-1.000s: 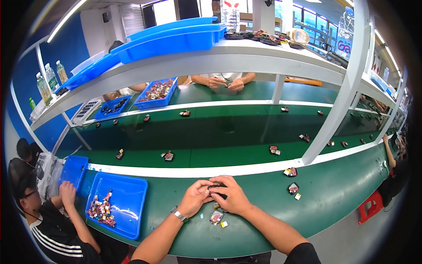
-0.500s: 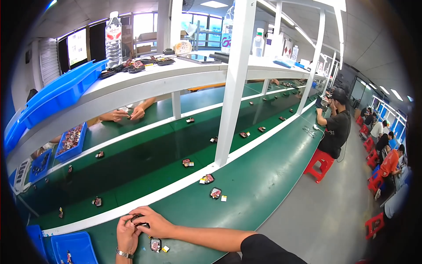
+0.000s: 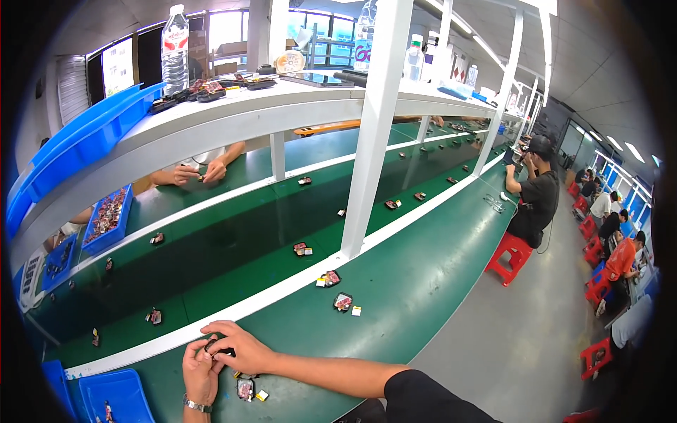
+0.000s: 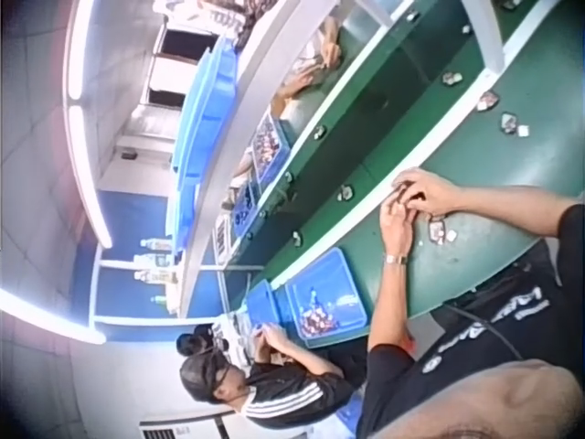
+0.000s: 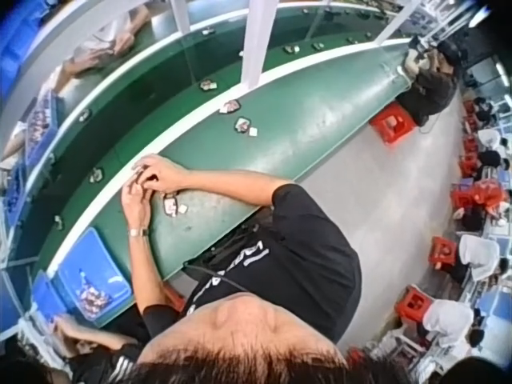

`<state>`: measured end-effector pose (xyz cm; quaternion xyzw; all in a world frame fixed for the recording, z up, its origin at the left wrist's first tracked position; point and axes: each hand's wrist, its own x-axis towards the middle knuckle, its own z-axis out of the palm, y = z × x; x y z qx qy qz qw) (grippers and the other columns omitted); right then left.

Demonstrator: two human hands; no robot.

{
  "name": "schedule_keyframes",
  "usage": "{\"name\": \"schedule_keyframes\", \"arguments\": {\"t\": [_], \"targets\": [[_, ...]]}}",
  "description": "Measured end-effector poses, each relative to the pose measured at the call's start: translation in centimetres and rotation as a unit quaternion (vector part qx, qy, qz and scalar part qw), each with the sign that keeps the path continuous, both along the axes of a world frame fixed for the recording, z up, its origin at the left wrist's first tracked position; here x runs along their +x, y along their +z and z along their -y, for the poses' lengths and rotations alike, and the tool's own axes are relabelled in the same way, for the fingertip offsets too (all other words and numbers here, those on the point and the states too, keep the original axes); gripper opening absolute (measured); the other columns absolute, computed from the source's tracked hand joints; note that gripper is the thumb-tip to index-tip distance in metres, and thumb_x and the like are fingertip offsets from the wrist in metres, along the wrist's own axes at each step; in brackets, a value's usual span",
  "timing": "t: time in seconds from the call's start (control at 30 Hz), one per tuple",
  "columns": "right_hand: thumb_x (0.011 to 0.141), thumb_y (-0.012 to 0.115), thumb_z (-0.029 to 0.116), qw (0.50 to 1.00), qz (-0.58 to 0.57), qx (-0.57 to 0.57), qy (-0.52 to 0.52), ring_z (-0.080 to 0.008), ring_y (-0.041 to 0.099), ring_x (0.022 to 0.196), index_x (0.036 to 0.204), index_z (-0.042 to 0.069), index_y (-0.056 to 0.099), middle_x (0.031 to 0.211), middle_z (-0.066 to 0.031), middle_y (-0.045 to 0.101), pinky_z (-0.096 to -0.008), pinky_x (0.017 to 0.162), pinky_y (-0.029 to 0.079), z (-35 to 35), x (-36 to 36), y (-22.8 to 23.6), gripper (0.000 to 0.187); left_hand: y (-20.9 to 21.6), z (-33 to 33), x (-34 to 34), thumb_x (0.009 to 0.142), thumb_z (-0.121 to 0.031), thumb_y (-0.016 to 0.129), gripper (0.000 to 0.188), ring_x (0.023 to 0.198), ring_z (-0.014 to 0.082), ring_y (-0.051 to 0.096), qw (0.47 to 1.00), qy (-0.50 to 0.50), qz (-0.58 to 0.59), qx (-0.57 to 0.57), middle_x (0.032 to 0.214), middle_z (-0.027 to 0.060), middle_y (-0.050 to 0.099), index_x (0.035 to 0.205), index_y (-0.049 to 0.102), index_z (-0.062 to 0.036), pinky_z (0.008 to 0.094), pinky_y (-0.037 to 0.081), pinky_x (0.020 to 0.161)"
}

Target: The person is manually assembling small colorful electronic components or stickers onto a base on an assembly line workbench.

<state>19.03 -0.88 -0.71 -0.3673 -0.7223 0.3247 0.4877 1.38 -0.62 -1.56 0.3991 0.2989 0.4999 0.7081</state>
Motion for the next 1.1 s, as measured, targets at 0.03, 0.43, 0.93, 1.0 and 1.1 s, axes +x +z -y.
{"name": "schedule_keyframes", "arguments": {"t": [0.03, 0.43, 0.93, 1.0, 1.1], "targets": [[0.079, 0.066, 0.009, 1.000, 0.009, 0.010, -0.001, -0.0315, 0.043, 0.131, 0.098, 0.008, 0.073, 0.135, -0.0104, 0.055, -0.0425, 0.109, 0.037, -0.2, 0.0, -0.1, 0.020, 0.1, 0.1, -0.3, 0.096, -0.006, 0.058, 0.026, 0.107, 0.0258, 0.065, 1.000, 0.000, 0.000, -0.006, 0.128, 0.0175, 0.060, 0.119, 0.048, -0.0029, 0.0393, 0.058, 0.089], [0.075, 0.075, 0.006, 0.985, 0.077, 0.131, -0.082, -0.0318, 0.056, 0.115, 0.101, 0.006, 0.070, 0.122, -0.0120, 0.060, -0.0405, 0.096, 0.048, 1.3, 0.1, 1.7, 0.026, -0.6, -0.5, -0.2, 0.100, -0.007, 0.052, 0.025, 0.115, 0.0218, 0.061, 0.996, -0.066, 0.059, 0.029, 0.126, 0.0139, 0.061, 0.125, 0.049, -0.0020, 0.0383, 0.052, 0.097], [0.071, 0.075, 0.000, 0.952, 0.153, 0.231, -0.126, -0.0254, 0.062, 0.086, 0.096, 0.006, 0.070, 0.094, -0.0081, 0.062, -0.0331, 0.071, 0.053, 1.1, -0.5, 2.5, 0.026, -0.2, -0.2, -0.7, 0.101, -0.005, 0.049, 0.026, 0.113, 0.0192, 0.061, 0.997, -0.059, 0.040, 0.002, 0.122, 0.0122, 0.063, 0.127, 0.047, -0.0013, 0.0390, 0.051, 0.099], [0.072, 0.074, 0.001, 0.943, 0.185, 0.241, -0.136, -0.0251, 0.062, 0.087, 0.097, 0.005, 0.069, 0.096, -0.0081, 0.062, -0.0330, 0.072, 0.054, 1.1, -0.4, 2.2, 0.026, 0.1, -0.1, -0.5, 0.101, -0.005, 0.049, 0.026, 0.113, 0.0190, 0.061, 0.998, -0.055, 0.040, -0.004, 0.122, 0.0119, 0.063, 0.126, 0.047, -0.0013, 0.0387, 0.051, 0.098], [0.073, 0.074, 0.002, 0.936, 0.202, 0.249, -0.145, -0.0247, 0.061, 0.087, 0.097, 0.005, 0.070, 0.096, -0.0078, 0.061, -0.0333, 0.071, 0.054, 1.2, -0.4, 2.2, 0.025, 0.0, -0.1, -0.3, 0.101, -0.005, 0.049, 0.025, 0.112, 0.0186, 0.062, 0.998, -0.051, 0.037, -0.011, 0.120, 0.0115, 0.064, 0.126, 0.047, -0.0012, 0.0380, 0.052, 0.097]]}}
